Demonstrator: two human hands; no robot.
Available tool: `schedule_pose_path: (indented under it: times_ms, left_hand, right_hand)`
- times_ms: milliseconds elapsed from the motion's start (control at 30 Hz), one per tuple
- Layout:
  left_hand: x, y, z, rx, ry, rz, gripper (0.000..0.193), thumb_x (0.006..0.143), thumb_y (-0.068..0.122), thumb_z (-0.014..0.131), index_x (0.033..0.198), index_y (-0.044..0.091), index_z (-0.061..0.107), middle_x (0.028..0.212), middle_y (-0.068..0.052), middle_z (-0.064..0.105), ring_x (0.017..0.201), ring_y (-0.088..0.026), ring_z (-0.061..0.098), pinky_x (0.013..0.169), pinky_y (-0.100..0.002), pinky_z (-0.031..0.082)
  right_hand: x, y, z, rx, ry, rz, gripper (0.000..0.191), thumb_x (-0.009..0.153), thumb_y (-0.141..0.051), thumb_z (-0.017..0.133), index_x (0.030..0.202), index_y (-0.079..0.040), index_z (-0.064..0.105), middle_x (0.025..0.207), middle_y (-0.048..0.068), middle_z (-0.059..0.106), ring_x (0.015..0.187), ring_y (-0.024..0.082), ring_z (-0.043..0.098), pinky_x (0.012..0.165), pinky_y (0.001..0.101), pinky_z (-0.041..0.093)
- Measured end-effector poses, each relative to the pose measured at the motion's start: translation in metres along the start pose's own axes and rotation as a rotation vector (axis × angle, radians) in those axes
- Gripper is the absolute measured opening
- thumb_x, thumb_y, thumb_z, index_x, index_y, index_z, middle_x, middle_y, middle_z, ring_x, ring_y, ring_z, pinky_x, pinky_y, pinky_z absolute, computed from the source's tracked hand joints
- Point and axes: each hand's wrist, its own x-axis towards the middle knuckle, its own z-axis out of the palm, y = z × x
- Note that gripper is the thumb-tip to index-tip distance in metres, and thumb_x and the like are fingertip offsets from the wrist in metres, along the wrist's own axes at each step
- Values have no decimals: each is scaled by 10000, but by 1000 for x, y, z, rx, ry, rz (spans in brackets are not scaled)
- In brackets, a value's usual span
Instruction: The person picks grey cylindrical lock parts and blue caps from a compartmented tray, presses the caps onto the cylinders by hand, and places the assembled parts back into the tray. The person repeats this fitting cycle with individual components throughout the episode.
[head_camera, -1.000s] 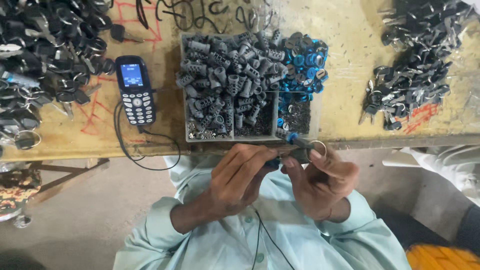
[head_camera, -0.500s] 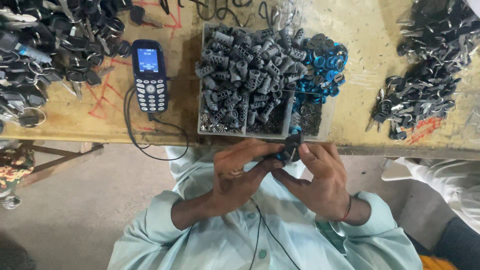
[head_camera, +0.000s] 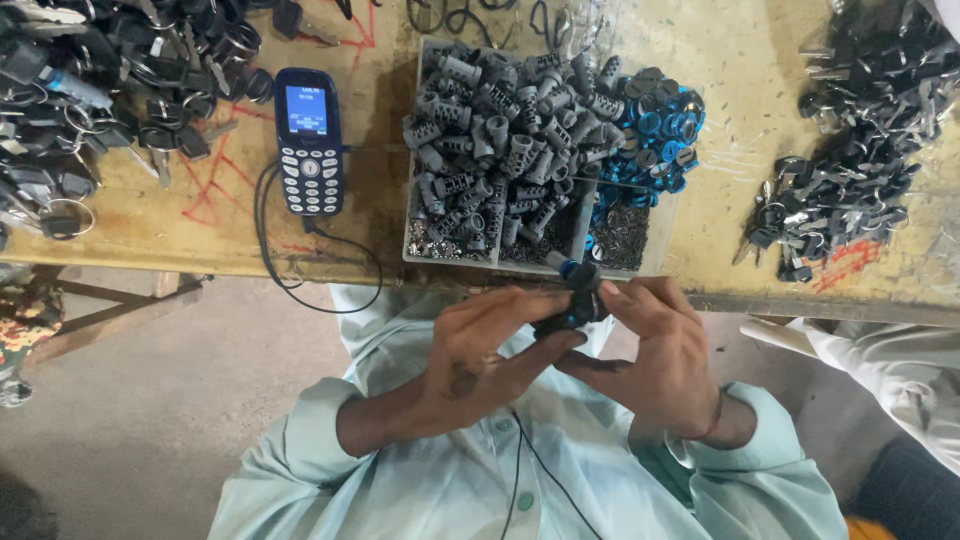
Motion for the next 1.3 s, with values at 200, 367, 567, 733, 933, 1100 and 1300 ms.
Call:
schedule_pose_path:
  times_ms: [200, 367, 567, 733, 933, 1100, 1300]
  left_hand:
    - [2, 6, -30, -2, -136, -11, 78, 918, 73, 792, 941, 25, 735, 822, -78, 726, 691, -192, 694, 618, -328, 516]
    - [1, 10, -43, 202, -74, -172, 79, 926, 107, 742, 953, 33, 734, 820, -76, 723, 667, -183, 701, 585, -327, 530]
    - [13, 4, -60, 913, -135, -41, 300, 828, 55, 699, 1125, 20, 671, 936, -117, 694, 868, -306, 667, 689, -415, 524]
    - [18, -16, -61, 1095, -393, -7, 491, 675, 42, 718, 1158, 3, 644, 888, -79, 645, 894, -267, 637, 676, -402, 518]
    - [14, -21, -60, 1332, -583, 41, 390, 577, 35, 659, 962, 65, 607, 847, -45, 637, 860, -207, 647, 646, -330, 540]
    - [9, -23, -58, 1174, -259, 45, 126, 904, 97, 699, 984, 74, 605, 829, -56, 622, 839, -219, 658, 672, -360, 543]
    - [7, -16, -49, 728, -69, 10, 193, 870, 40, 724, 970, 48, 560, 895, -101, 648, 864, -266, 658, 717, -382, 541]
  right_hand:
    - [80, -16, -87, 461, -570, -309, 715, 717, -311, 952, 1247, -42, 554, 1023, 95, 709, 865, 295, 717, 744, 422, 574]
    - [64, 3, -77, 68, 14, 18, 446, 834, -170, 831, 1176, -37, 578, 1176, 179, 691, 1091, 317, 703, 928, 461, 580]
    - [51, 10, -20, -57, -224, -19, 148, 858, -179, 793, 963, -105, 719, 869, 35, 696, 789, 222, 671, 693, 381, 545]
    - [73, 13, 3, -307, -339, -95, 92, 814, -147, 650, 867, -76, 626, 848, 78, 584, 810, 263, 647, 663, 416, 504]
    - [67, 25, 12, -412, -356, -141, 171, 772, -112, 619, 933, -57, 637, 890, 83, 587, 844, 253, 649, 661, 393, 515]
    - [70, 25, 13, -382, -407, -81, 138, 833, -143, 624, 936, -52, 635, 873, 83, 576, 827, 250, 641, 655, 397, 511]
    - [76, 23, 11, -381, -382, -55, 134, 843, -166, 642, 924, -62, 622, 889, 88, 570, 849, 265, 649, 659, 413, 513]
